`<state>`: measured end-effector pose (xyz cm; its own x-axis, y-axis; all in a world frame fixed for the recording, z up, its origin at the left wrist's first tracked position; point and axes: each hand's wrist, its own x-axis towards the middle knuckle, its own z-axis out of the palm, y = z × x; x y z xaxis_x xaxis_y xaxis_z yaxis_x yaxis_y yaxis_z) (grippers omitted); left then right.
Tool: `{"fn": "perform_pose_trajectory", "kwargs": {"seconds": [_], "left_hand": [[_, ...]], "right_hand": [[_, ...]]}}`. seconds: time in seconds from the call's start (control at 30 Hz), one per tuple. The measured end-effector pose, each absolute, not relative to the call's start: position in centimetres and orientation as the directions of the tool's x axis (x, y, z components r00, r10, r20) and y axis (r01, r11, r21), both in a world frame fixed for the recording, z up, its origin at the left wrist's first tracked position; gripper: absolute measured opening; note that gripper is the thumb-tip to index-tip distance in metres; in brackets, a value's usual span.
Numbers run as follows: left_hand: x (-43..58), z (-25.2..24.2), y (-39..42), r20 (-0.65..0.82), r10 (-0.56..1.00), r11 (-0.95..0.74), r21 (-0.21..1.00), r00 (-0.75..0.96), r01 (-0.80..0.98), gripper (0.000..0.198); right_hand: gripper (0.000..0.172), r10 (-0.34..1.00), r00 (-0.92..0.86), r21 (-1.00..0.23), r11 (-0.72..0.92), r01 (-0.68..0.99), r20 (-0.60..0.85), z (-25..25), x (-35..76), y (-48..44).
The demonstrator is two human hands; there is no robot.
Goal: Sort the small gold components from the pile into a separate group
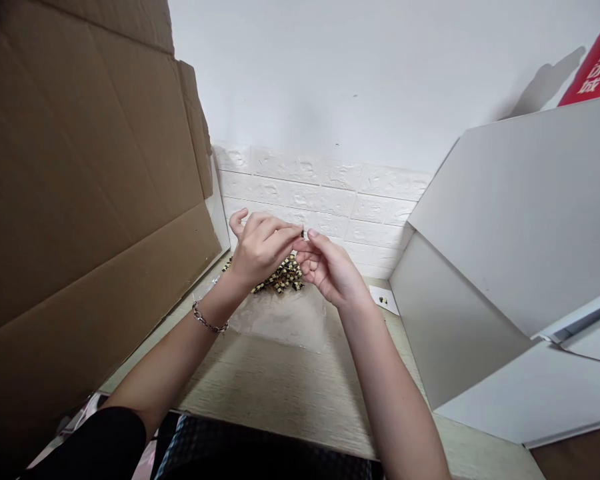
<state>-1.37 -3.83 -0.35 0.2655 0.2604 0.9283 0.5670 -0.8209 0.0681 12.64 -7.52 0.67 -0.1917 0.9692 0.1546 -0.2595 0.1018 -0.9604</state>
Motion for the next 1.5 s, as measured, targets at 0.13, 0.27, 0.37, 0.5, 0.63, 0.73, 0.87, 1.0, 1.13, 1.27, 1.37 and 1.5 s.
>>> {"fn": "perform_pose_trajectory", "kwargs": {"seconds": [0.13, 0.27, 0.37, 0.5, 0.63, 0.73, 0.87, 1.0, 1.13, 1.27, 1.37, 1.5], "left_hand": [[-1.4, -0.3, -3.9, 0.918, 0.287, -0.828, 0.093, 0.274, 0.553, 0.018], [-1.3, -0.5, -3.9, 0.916, 0.266, -0.81, 0.043, 0.301, 0.585, 0.02], [-1.3, -0.5, -3.8, 0.911, 0.242, -0.787, -0.016, 0.334, 0.616, 0.022], [-1.3, -0.5, -3.8, 0.919, 0.221, -0.769, -0.043, 0.328, 0.638, 0.022], [-1.4, -0.4, -3.7, 0.931, 0.179, -0.744, -0.082, 0.317, 0.663, 0.02], [-1.3, -0.2, -3.7, 0.946, 0.113, -0.675, -0.152, 0.305, 0.722, 0.019], [-1.2, 0.1, -4.0, 0.957, 0.03, -0.613, -0.21, 0.288, 0.761, 0.017], [-1.2, 0.3, -4.4, 0.961, 0.009, -0.596, -0.217, 0.277, 0.773, 0.016], [-1.3, 0.3, -4.7, 0.96, 0.018, -0.59, -0.215, 0.279, 0.779, 0.018], [-1.3, 0.4, -4.8, 0.958, 0.066, -0.605, -0.185, 0.28, 0.774, 0.019], [-1.4, 0.5, -4.9, 0.948, 0.138, -0.633, -0.139, 0.288, 0.762, 0.02], [-1.4, 0.6, -5.2, 0.922, 0.238, -0.663, -0.075, 0.305, 0.745, 0.019]], "right_hand": [[0.033, 0.954, 0.001, -0.951, 0.3, -0.072, 0.301, 0.5, 12.9, -7.3], [0.031, 0.94, 0.028, -0.941, 0.34, 0.007, 0.34, 0.4, 13.0, -7.4], [0.026, 0.924, 0.039, -0.924, 0.379, 0.05, 0.381, 0.4, 13.0, -7.4], [0.02, 0.927, 0.037, -0.927, 0.373, 0.036, 0.374, 0.3, 12.9, -7.4], [0.019, 0.95, -0.002, -0.948, 0.31, -0.077, 0.311, 0.4, 12.8, -7.4], [0.019, 0.957, -0.037, -0.947, 0.278, -0.16, 0.287, 0.5, 12.8, -7.4], [0.021, 0.955, -0.071, -0.944, 0.273, -0.185, 0.289, 0.6, 12.7, -7.4], [0.02, 0.94, -0.07, -0.935, 0.323, -0.144, 0.335, 0.5, 12.6, -7.5], [0.02, 0.916, -0.049, -0.917, 0.394, -0.063, 0.397, 0.4, 12.6, -7.6], [0.021, 0.884, -0.024, -0.879, 0.468, 0.093, 0.468, 0.3, 12.8, -7.5], [0.023, 0.838, -0.024, -0.812, 0.535, 0.231, 0.546, 0.1, 13.0, -7.2], [0.023, 0.819, -0.024, -0.761, 0.544, 0.353, 0.574, 0.0, 13.5, -6.9]]}}
